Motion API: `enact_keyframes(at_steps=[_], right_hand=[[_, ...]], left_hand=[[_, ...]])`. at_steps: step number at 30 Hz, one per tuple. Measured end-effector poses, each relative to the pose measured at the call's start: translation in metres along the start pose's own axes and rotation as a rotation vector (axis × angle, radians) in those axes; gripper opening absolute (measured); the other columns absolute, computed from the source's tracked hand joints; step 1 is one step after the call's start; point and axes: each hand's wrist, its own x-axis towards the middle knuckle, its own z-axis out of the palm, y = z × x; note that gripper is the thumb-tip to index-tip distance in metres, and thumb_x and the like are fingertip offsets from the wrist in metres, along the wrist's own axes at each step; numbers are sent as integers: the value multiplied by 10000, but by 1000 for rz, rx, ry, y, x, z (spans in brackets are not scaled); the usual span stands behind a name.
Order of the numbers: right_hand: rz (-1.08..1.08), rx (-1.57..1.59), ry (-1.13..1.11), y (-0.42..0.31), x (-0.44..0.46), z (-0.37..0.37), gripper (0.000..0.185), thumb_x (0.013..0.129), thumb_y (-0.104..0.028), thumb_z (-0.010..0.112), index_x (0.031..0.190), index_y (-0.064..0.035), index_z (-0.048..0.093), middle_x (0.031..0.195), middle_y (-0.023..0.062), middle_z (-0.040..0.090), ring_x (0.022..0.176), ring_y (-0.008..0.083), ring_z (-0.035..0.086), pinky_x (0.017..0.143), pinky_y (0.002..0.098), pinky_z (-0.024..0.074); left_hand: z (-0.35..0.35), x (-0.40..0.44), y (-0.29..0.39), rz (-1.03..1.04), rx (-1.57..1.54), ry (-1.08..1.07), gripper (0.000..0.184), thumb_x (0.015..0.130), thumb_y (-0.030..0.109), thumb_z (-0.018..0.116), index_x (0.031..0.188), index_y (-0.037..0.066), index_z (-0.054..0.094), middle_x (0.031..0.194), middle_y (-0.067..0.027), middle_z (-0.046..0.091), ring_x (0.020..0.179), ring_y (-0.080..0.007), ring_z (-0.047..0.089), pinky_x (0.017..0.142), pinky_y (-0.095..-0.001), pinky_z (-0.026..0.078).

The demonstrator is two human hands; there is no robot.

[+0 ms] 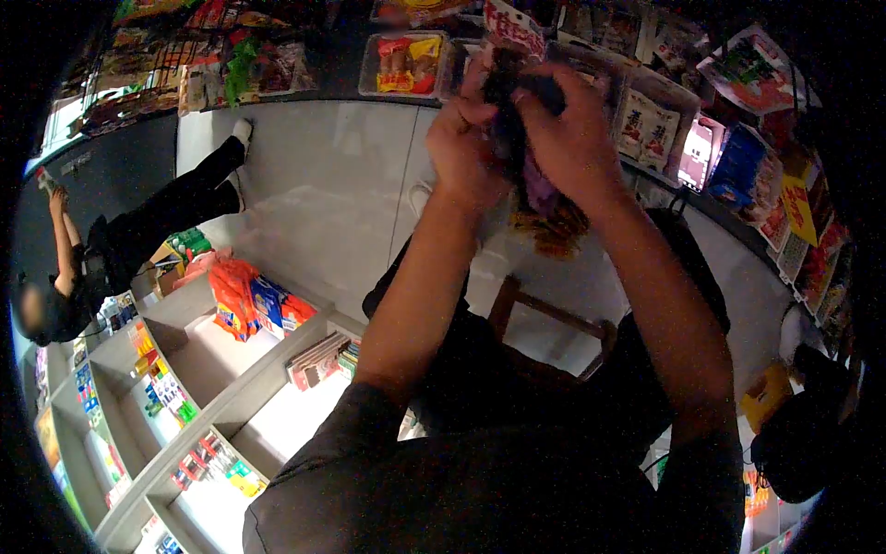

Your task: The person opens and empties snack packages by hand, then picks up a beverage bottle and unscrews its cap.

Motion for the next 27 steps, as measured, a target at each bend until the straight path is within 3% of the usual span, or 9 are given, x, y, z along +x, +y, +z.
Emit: enact_keyframes(at_steps=[5,7,10,15,17,20,21,24,27], right_hand=[[27,-189,226,22,30,-16,371,927,-267,738,1212,-35,682,1125,196,735,1047,353,710,956,431,532],[67,-136,276,33,42,-29,390,925,-290,739,1208,-26,689,1132,195,737,1061,348,711,964,424,531],[-19,-200,315,39,53,-47,428,913,-323,750,1208,-17,698,1142,190,740,1068,329,712,970,413,530],[119,35,162,37,45,-31,424,909,-318,753,1219,-31,707,1094,156,754,1027,277,715,950,385,533],[24,-62,125,11,27,-13,375,918,-284,740,1202,-40,714,1049,139,760,976,251,720,918,374,542],[21,83,-20,18,20,4,442,910,-347,705,1246,-60,680,1146,251,719,1087,441,690,985,495,539],[19,75,-63,12,20,2,426,914,-330,693,1234,-48,684,1180,244,709,1106,437,683,1000,484,534],[-62,33,-54,-7,8,-2,301,909,-194,746,1170,-48,705,1033,144,760,960,240,730,891,358,551],[-44,104,4,6,9,10,283,900,-173,747,1148,-45,695,1023,165,754,957,284,739,881,379,556]], left_hand=[[17,-13,-18,-40,-73,-165,927,748,149,534,1644,113,296,1565,-77,483,1391,-265,493,1184,-412,375],[31,-23,-16,-124,164,-165,990,730,148,572,1661,110,236,1585,-78,449,1390,-251,481,1183,-394,363],[17,-11,-40,90,481,-346,910,800,146,628,1631,101,258,1534,-90,446,1360,-209,463,1137,-360,383],[22,-4,-32,-54,42,-92,579,995,209,592,1521,90,380,1400,-91,504,1290,-196,497,1108,-355,401],[13,9,-40,139,189,-16,534,1031,238,556,1514,87,389,1373,-96,525,1252,-207,527,1111,-363,402],[10,9,-34,214,202,42,504,1047,271,536,1496,73,420,1353,-104,554,1228,-222,555,1115,-379,409],[10,9,-28,204,172,48,501,1047,280,534,1489,66,434,1349,-107,563,1225,-227,562,1115,-385,412],[7,12,-14,234,106,56,469,1039,278,544,1440,39,501,1319,-119,605,1203,-238,587,1094,-390,439],[-5,15,-10,240,246,137,440,1027,273,544,1377,8,574,1238,-133,661,1153,-252,629,1056,-387,478]])
